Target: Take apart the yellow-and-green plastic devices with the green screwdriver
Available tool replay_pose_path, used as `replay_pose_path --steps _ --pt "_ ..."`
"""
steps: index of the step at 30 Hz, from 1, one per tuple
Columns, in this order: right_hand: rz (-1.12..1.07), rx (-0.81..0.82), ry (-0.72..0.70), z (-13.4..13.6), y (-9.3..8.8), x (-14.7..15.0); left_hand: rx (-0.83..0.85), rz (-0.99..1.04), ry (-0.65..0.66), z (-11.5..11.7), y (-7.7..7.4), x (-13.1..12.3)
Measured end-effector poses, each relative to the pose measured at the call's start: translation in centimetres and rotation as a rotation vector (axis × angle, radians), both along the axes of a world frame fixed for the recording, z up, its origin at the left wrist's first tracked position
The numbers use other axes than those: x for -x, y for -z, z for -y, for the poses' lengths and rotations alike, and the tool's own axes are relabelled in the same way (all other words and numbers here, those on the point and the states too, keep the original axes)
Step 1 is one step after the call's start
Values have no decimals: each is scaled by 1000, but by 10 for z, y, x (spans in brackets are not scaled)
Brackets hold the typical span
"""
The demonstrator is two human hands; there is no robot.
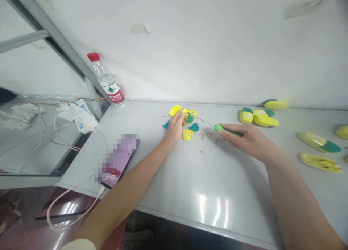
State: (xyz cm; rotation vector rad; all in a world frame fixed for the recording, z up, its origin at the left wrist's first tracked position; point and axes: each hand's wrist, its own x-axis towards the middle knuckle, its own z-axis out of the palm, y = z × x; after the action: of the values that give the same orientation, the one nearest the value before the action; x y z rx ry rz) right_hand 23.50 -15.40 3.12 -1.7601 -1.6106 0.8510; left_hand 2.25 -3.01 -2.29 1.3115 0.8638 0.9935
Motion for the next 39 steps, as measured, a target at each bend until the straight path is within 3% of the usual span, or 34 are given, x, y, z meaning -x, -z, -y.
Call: replay_pose_path --steps 3,7,11,16,22,25,29,35,39 --pt "115 -139 47 -3 8 -3 -8 -53 -22 0 1 -1" --pt "138 -23 6 -5 6 0 7 -48 -56 2 2 -2" --pt "73 -5 12 -5 9 0 -9 -41 -65 2 5 -3" --pt "97 -182 88 -8 18 -3 -41 -84 -94 2 6 -4" --pt "116 37 -20 -3 4 -1 -93 -113 -75 5 -2 -4" --pt "86 -7 -19 -3 4 0 -78 -126 -82 6 -4 -3" --pt "139 -141 88 -5 9 -2 -73 -132 -96 6 -3 -4" --pt "100 44 -35 -1 0 -6 -91 -141 -84 6 -2 -4" --pt "102 -41 73 0 4 -4 -102 -147 -84 6 -2 -4"
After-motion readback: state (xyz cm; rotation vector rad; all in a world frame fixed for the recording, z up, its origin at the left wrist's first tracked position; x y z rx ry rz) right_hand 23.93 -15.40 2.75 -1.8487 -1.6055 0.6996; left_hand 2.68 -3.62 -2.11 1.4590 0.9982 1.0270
